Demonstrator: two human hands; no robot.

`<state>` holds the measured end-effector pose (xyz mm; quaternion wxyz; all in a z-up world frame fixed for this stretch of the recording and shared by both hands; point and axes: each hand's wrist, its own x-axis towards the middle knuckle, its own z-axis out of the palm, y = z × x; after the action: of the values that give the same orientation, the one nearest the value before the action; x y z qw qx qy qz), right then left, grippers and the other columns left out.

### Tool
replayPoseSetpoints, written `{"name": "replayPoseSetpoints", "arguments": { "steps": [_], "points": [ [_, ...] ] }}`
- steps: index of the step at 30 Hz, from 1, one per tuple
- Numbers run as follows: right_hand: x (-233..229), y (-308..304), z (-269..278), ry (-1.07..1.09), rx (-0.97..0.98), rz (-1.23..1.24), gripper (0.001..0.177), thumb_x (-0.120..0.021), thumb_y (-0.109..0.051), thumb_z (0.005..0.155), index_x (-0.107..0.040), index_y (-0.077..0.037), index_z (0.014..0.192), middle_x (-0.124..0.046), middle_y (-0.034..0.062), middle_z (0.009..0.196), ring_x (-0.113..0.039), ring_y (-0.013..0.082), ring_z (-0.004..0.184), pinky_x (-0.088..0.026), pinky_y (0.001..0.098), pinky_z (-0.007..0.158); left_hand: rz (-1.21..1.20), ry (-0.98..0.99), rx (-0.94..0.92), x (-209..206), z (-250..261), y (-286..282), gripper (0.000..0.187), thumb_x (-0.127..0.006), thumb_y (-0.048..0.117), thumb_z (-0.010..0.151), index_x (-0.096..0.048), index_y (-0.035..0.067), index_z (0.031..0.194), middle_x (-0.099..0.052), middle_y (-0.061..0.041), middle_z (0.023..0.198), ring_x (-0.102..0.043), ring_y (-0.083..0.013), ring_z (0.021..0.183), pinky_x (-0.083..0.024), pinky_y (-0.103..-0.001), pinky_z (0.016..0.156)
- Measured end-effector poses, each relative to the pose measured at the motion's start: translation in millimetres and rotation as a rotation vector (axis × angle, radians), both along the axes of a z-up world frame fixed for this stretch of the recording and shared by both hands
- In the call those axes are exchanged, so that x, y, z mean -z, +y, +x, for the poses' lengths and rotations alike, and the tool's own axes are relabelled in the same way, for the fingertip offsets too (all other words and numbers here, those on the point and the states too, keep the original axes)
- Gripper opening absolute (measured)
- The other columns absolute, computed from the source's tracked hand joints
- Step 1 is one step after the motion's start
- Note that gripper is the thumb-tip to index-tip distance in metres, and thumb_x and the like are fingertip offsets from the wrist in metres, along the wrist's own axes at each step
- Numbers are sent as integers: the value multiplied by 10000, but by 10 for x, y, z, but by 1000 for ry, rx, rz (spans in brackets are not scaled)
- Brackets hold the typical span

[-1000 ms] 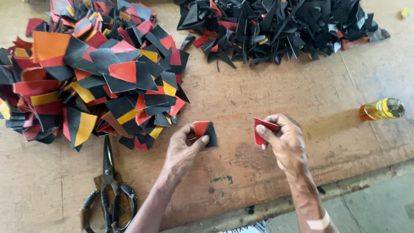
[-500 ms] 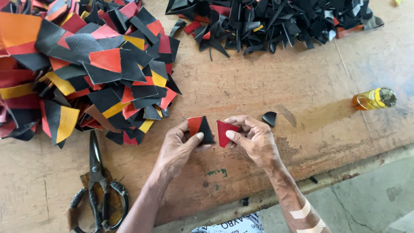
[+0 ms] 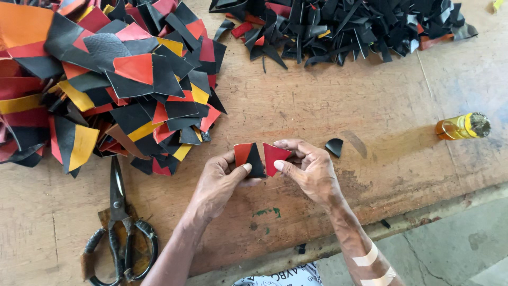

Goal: The person aligns small rectangular pieces of colored material on a wooden table and uses shears to trim them into smaller shapes. The person handles the pieces one at a time, adjusting their orientation before cutting and placing the trimmed pieces into a growing pile.

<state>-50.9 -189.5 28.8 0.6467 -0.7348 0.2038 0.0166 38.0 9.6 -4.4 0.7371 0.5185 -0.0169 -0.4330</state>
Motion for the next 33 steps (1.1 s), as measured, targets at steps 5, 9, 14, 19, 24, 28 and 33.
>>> {"name": "replayPoseSetpoints", "arguments": {
  "steps": [5,9,14,19,24,28,33],
  "points": [
    [14,25,12,13,-2,15,409,-761,-52,872,-654,7,1263,-748,118,1103,-717,126,896,-637,264,740,-5,4,-22,33,-9,-2,332,-572,-6,962,-656,-57,1279,-731,-103,1123,-709,-125,931,-653,-271,830],
    [11,43,23,32,12,17,412,-763,-55,875,-657,11,1268,-750,123,1104,-711,134,887,-621,262,722,-2,24,-32,57,-7,-5,345,-593,-35,938,-644,-60,1278,-729,-117,1110,-711,-127,933,-651,-271,841],
    [21,55,40,-46,-20,20,409,-759,-61,875,-649,21,1260,-739,113,1161,-723,131,984,-650,268,782,-2,25,-30,91,-12,-18,363,-608,-38,924,-640,-51,1286,-729,-119,1116,-710,-127,926,-651,-273,828],
    [37,58,30,12,-5,26,420,-763,-65,876,-660,20,1274,-748,124,1123,-711,134,938,-635,269,737,14,2,-14,128,-19,-12,336,-607,19,951,-655,-34,1280,-741,-97,1106,-715,-120,924,-656,-284,813],
    [-1,56,42,30,-13,22,430,-767,-75,874,-665,14,1283,-751,119,1119,-708,139,937,-630,271,743,-1,-30,-1,106,-12,-6,324,-599,85,982,-666,-18,1282,-746,-83,1098,-717,-121,921,-658,-299,811],
    [-30,66,42,17,-27,10,427,-764,-79,875,-664,5,1282,-748,104,1155,-713,123,985,-634,257,783,-30,-5,-7,77,-10,8,351,-581,173,1000,-663,-9,1288,-745,-88,1113,-728,-139,936,-660,-315,809],
    [-56,65,40,7,-36,-20,426,-765,-78,878,-664,2,1284,-757,107,1159,-725,121,958,-626,247,769,-127,135,-28,51,7,24,444,-496,313,1045,-652,-25,1287,-744,-107,1127,-736,-168,954,-650,-343,828]
  ]
}}
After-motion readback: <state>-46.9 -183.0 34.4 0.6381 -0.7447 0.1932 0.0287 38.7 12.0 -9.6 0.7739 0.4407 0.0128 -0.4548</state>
